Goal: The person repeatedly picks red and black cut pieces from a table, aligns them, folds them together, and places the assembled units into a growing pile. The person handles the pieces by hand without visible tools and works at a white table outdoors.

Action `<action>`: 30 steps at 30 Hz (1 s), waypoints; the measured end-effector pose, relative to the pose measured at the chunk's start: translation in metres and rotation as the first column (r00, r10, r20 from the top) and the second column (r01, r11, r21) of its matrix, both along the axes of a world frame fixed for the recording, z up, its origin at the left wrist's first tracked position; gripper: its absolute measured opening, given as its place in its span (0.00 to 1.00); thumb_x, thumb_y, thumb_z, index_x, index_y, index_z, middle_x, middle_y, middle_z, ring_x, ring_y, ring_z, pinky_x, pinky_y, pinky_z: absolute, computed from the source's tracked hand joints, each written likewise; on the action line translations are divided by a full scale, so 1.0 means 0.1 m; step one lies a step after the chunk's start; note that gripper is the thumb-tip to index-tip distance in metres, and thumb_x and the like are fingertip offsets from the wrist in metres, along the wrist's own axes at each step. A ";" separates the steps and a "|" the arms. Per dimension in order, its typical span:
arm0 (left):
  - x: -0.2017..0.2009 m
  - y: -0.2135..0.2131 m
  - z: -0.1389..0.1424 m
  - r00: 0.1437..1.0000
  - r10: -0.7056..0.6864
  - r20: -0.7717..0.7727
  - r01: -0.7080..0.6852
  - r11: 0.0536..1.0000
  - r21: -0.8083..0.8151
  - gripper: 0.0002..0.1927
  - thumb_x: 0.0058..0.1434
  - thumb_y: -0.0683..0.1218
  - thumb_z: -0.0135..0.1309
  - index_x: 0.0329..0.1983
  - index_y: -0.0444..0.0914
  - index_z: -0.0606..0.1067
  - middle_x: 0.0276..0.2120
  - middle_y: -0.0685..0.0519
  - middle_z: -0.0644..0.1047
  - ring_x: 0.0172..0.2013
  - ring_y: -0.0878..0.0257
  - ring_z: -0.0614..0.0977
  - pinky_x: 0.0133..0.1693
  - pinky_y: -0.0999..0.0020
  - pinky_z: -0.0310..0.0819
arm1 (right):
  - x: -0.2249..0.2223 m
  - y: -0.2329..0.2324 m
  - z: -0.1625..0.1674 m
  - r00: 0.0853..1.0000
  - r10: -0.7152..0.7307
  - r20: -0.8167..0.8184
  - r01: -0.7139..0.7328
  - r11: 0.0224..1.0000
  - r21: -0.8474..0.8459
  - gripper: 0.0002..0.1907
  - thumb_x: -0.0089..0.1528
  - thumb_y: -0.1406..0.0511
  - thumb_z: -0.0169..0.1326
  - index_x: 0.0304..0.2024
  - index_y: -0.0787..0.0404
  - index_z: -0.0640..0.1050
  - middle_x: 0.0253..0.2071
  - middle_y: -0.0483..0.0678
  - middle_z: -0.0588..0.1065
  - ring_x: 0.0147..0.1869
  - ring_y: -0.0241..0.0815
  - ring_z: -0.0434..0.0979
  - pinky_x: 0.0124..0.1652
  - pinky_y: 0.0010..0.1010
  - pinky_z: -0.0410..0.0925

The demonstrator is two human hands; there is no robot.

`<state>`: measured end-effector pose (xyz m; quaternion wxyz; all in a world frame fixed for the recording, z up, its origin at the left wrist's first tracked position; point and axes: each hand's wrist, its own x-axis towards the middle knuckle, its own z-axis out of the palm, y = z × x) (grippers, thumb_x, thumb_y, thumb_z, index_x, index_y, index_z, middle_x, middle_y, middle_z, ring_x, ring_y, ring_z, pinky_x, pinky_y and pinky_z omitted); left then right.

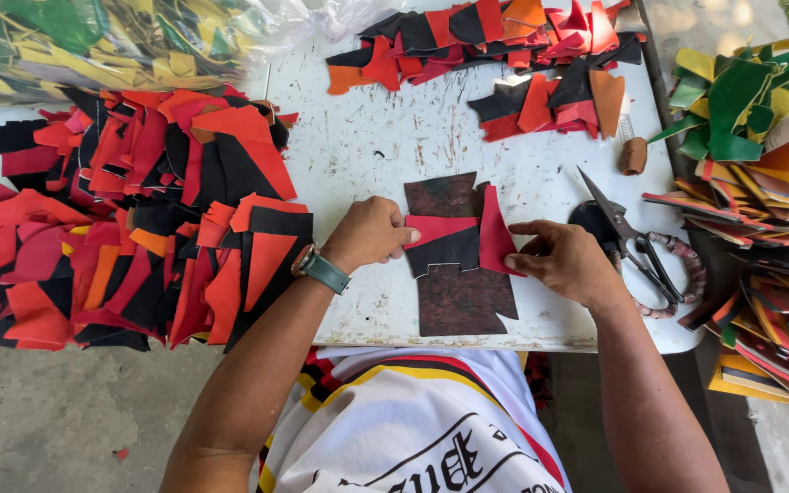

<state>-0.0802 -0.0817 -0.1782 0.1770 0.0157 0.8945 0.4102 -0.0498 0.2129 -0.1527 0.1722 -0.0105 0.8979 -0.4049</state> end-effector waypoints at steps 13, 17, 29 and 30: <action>0.05 -0.17 -0.14 0.996 0.091 -0.018 -0.085 0.974 0.208 0.17 0.59 0.52 0.62 0.34 0.32 0.79 0.25 0.48 0.84 0.24 0.66 0.85 0.24 0.70 0.81 | -0.08 0.22 -0.15 0.993 -0.090 0.076 0.110 0.940 -0.323 0.22 0.61 0.65 0.58 0.59 0.62 0.77 0.29 0.40 0.75 0.28 0.31 0.71 0.27 0.25 0.67; 0.20 -0.11 -0.17 0.909 0.060 -0.412 -0.080 0.996 -0.031 0.19 0.57 0.53 0.65 0.37 0.32 0.80 0.30 0.45 0.83 0.31 0.57 0.85 0.32 0.60 0.81 | -0.07 0.14 -0.10 0.996 -0.090 0.019 0.092 0.985 -0.146 0.18 0.62 0.62 0.60 0.52 0.62 0.81 0.29 0.46 0.76 0.30 0.36 0.74 0.32 0.30 0.69; 0.38 0.20 -0.12 0.883 0.338 -0.325 -0.014 0.713 0.701 0.16 0.59 0.44 0.65 0.46 0.34 0.74 0.41 0.50 0.81 0.43 0.60 0.83 0.46 0.62 0.80 | 0.04 -0.07 -0.29 0.985 -0.157 -0.078 0.079 0.794 -0.602 0.08 0.66 0.69 0.63 0.39 0.65 0.76 0.31 0.50 0.75 0.32 0.35 0.71 0.31 0.28 0.66; 0.31 0.18 -0.05 0.903 0.348 -0.252 0.031 0.533 0.846 0.15 0.59 0.42 0.66 0.46 0.35 0.75 0.41 0.50 0.81 0.43 0.61 0.81 0.46 0.62 0.79 | 0.06 -0.09 -0.29 0.978 -0.200 -0.056 0.077 0.598 -0.797 0.07 0.67 0.71 0.63 0.41 0.64 0.76 0.32 0.47 0.74 0.32 0.34 0.72 0.31 0.25 0.66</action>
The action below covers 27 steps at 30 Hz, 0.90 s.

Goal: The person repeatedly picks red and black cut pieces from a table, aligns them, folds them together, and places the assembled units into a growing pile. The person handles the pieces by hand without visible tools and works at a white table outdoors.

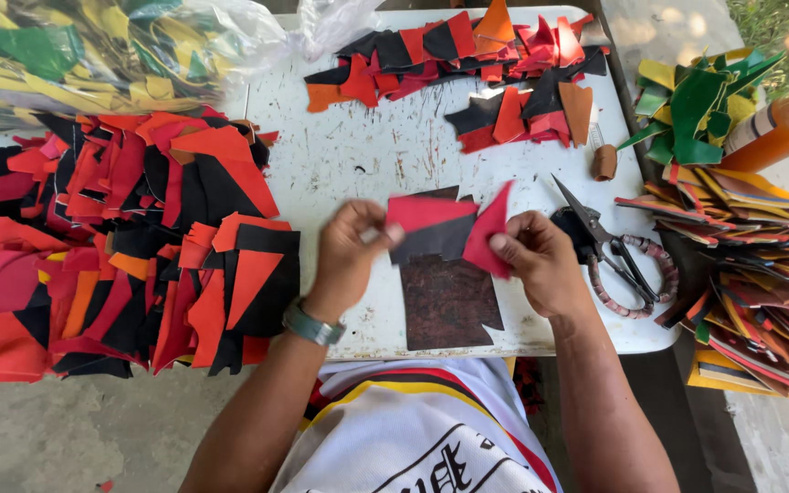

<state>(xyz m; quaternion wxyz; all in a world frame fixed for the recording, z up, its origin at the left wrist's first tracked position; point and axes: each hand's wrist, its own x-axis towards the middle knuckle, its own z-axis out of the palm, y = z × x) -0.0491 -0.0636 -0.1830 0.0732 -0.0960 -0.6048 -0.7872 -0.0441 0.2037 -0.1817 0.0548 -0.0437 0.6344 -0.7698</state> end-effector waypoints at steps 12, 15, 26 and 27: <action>-0.63 -0.02 0.61 0.985 -0.086 0.149 0.060 0.984 0.170 0.07 0.63 0.40 0.63 0.37 0.31 0.77 0.34 0.50 0.80 0.34 0.61 0.83 0.34 0.63 0.84 | 0.53 -0.49 0.23 0.831 0.103 -0.546 -0.226 0.961 -0.162 0.10 0.63 0.76 0.64 0.41 0.62 0.76 0.45 0.51 0.78 0.51 0.45 0.81 0.53 0.37 0.76; -0.65 -0.19 0.67 0.962 -0.172 0.212 0.183 0.983 -0.031 0.08 0.64 0.43 0.60 0.36 0.33 0.77 0.35 0.53 0.79 0.36 0.66 0.83 0.34 0.62 0.87 | 0.50 -0.51 0.13 0.991 -0.012 -0.132 -0.040 0.923 -0.382 0.07 0.64 0.74 0.62 0.42 0.66 0.77 0.41 0.54 0.79 0.43 0.44 0.80 0.44 0.36 0.74; -0.46 -0.34 0.65 0.869 -0.435 0.237 0.472 0.873 -0.126 0.15 0.68 0.50 0.54 0.39 0.31 0.77 0.34 0.50 0.80 0.36 0.64 0.84 0.36 0.60 0.89 | 0.37 -0.87 0.01 0.994 -0.013 0.112 0.056 0.919 -0.391 0.10 0.62 0.71 0.60 0.44 0.66 0.74 0.38 0.54 0.80 0.37 0.42 0.83 0.39 0.34 0.79; -0.46 -0.35 0.63 0.866 -0.439 0.240 0.475 0.871 -0.122 0.15 0.68 0.50 0.54 0.39 0.31 0.77 0.34 0.50 0.80 0.36 0.64 0.84 0.36 0.61 0.89 | 0.37 -0.87 0.01 0.995 -0.014 0.103 0.053 0.920 -0.389 0.10 0.63 0.71 0.61 0.43 0.66 0.74 0.38 0.55 0.80 0.37 0.43 0.83 0.39 0.35 0.79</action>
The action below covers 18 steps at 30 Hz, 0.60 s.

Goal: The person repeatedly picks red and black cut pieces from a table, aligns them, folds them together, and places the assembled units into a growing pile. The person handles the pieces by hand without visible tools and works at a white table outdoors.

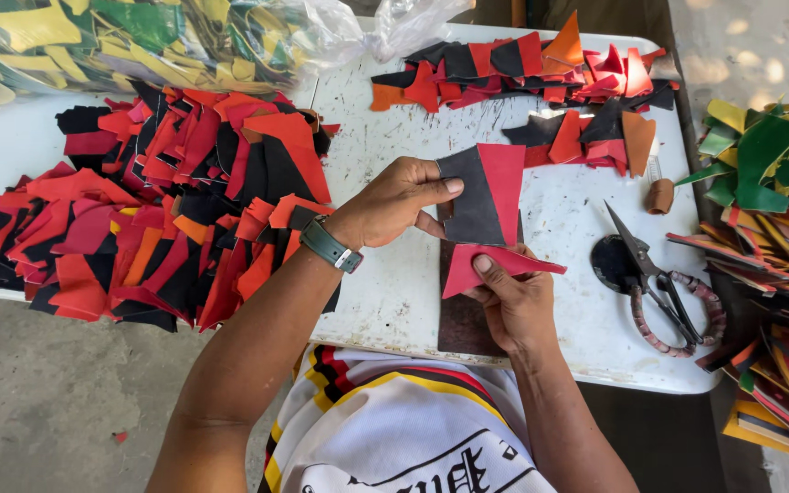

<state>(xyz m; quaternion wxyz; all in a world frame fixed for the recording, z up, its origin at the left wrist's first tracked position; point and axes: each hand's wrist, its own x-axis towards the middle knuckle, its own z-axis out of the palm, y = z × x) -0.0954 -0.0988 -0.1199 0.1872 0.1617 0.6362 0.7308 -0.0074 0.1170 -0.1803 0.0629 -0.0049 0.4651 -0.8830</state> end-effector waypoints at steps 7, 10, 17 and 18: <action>-0.02 0.00 -0.11 1.000 0.006 0.011 -0.007 0.999 0.040 0.14 0.69 0.49 0.53 0.39 0.32 0.76 0.35 0.49 0.80 0.38 0.63 0.85 0.38 0.58 0.87 | -0.04 0.01 -0.05 1.000 -0.020 -0.013 0.020 1.000 0.001 0.11 0.62 0.72 0.61 0.40 0.64 0.70 0.38 0.54 0.79 0.38 0.43 0.84 0.40 0.37 0.80; -0.03 0.00 -0.12 1.000 -0.004 0.011 0.004 0.999 0.053 0.14 0.69 0.49 0.53 0.40 0.31 0.76 0.35 0.49 0.80 0.39 0.62 0.85 0.38 0.57 0.90 | -0.04 0.00 -0.06 1.000 -0.024 -0.016 0.024 1.000 0.011 0.11 0.63 0.72 0.60 0.41 0.65 0.70 0.38 0.55 0.79 0.38 0.43 0.83 0.40 0.37 0.80; -0.03 0.00 -0.12 1.000 -0.006 -0.020 0.006 1.000 0.024 0.15 0.69 0.50 0.53 0.40 0.31 0.76 0.35 0.49 0.80 0.39 0.62 0.86 0.38 0.58 0.85 | -0.03 0.01 -0.04 0.999 -0.022 -0.037 0.023 1.000 0.016 0.11 0.63 0.72 0.60 0.41 0.64 0.70 0.38 0.55 0.79 0.38 0.44 0.84 0.40 0.37 0.80; -0.03 0.00 -0.12 1.000 -0.008 -0.021 0.009 1.000 0.030 0.15 0.69 0.50 0.53 0.40 0.31 0.76 0.36 0.49 0.80 0.40 0.62 0.85 0.38 0.58 0.85 | -0.03 0.01 -0.04 0.999 -0.021 -0.038 0.022 1.000 0.018 0.11 0.63 0.72 0.60 0.41 0.64 0.70 0.38 0.55 0.79 0.38 0.44 0.84 0.40 0.37 0.80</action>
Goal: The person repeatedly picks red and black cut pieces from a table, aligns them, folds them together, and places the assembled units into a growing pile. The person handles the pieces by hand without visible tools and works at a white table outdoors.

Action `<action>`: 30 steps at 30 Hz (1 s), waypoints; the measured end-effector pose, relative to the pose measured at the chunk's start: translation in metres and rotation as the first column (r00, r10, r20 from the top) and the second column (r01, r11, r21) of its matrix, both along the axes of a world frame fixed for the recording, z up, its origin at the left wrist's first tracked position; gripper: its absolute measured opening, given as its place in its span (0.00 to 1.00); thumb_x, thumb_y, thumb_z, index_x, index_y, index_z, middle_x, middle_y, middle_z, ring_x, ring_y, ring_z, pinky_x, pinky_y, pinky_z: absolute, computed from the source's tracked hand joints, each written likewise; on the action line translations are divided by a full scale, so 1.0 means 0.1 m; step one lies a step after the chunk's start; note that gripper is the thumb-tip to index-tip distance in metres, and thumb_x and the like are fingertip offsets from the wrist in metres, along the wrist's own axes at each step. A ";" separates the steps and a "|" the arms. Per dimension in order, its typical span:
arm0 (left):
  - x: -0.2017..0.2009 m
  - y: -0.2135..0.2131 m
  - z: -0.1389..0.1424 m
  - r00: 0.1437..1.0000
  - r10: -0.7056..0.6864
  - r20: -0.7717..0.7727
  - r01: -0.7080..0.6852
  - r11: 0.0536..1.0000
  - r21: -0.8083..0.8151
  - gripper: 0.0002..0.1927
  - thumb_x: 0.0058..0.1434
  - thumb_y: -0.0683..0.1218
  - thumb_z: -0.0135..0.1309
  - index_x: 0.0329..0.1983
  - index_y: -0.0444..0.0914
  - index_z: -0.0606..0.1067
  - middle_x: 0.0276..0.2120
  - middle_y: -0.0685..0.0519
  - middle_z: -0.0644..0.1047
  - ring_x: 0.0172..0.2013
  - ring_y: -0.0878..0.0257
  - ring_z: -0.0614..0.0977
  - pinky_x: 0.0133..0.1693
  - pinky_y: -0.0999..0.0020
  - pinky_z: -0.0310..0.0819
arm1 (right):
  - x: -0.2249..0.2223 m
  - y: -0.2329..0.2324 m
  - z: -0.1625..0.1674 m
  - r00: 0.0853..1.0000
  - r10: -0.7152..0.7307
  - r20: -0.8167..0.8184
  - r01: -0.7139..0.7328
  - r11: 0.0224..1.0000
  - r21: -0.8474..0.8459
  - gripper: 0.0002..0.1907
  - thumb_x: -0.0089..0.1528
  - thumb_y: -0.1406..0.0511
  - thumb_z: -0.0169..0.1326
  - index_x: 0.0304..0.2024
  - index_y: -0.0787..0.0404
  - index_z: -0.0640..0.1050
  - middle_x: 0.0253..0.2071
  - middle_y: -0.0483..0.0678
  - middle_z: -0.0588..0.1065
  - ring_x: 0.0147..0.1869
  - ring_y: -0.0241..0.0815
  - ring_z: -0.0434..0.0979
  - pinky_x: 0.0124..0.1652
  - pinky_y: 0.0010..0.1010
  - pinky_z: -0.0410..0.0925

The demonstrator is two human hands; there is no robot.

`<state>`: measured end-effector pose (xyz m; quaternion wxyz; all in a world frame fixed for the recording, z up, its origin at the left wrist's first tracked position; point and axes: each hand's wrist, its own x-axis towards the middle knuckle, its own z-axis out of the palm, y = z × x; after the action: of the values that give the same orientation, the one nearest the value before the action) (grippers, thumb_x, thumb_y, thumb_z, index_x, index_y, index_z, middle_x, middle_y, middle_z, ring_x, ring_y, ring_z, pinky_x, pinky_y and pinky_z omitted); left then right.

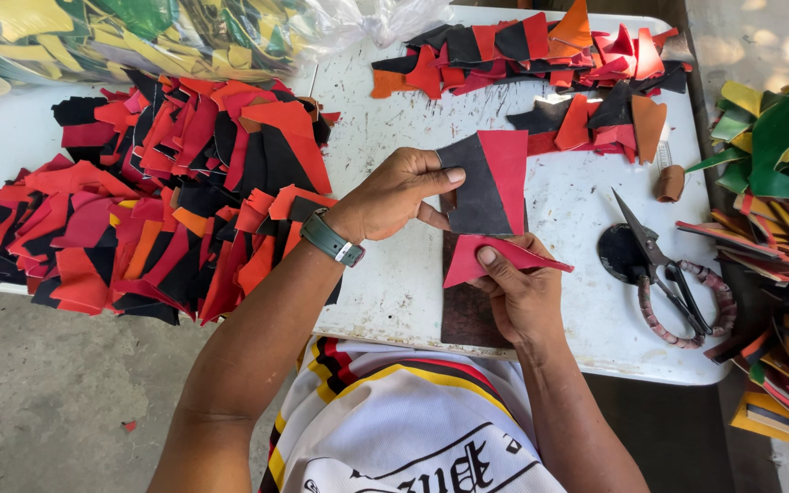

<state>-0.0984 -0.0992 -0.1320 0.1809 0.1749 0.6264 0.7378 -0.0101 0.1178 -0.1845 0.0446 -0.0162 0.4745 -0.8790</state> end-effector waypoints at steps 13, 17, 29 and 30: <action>0.51 0.43 -0.19 0.989 0.147 0.031 -0.150 0.943 0.297 0.09 0.63 0.37 0.63 0.42 0.32 0.74 0.38 0.48 0.80 0.38 0.64 0.84 0.44 0.64 0.85 | -0.15 0.32 0.24 0.999 0.027 -0.026 -0.028 0.999 -0.041 0.09 0.63 0.74 0.61 0.45 0.67 0.77 0.41 0.52 0.80 0.41 0.40 0.82 0.39 0.30 0.76; 0.67 0.65 -0.25 0.983 0.169 0.070 -0.183 0.887 0.424 0.08 0.62 0.36 0.62 0.44 0.33 0.77 0.40 0.45 0.82 0.40 0.62 0.85 0.47 0.62 0.83 | -0.12 0.49 0.41 0.992 0.052 -0.115 -0.039 0.993 0.114 0.14 0.59 0.75 0.63 0.47 0.64 0.78 0.40 0.48 0.80 0.40 0.35 0.80 0.37 0.27 0.73; 0.69 0.72 -0.21 0.973 0.102 0.206 -0.193 0.853 0.486 0.02 0.65 0.36 0.60 0.37 0.31 0.81 0.37 0.46 0.83 0.38 0.60 0.85 0.46 0.61 0.83 | -0.04 0.61 0.66 0.967 0.087 -0.241 0.007 0.931 0.365 0.16 0.58 0.74 0.66 0.46 0.63 0.76 0.38 0.43 0.77 0.38 0.29 0.75 0.37 0.23 0.70; 0.69 0.71 -0.19 0.975 0.116 0.191 -0.196 0.855 0.480 0.02 0.66 0.36 0.60 0.37 0.31 0.81 0.36 0.46 0.83 0.38 0.60 0.85 0.45 0.61 0.83 | -0.04 0.58 0.68 0.963 0.090 -0.255 0.006 0.936 0.352 0.16 0.58 0.75 0.66 0.46 0.63 0.76 0.38 0.43 0.77 0.39 0.29 0.75 0.38 0.23 0.70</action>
<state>-0.0291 -0.0278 -0.1514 0.1178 0.1061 0.4121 0.8972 -0.0142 0.1756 -0.1170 0.0014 -0.1365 0.6242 -0.7692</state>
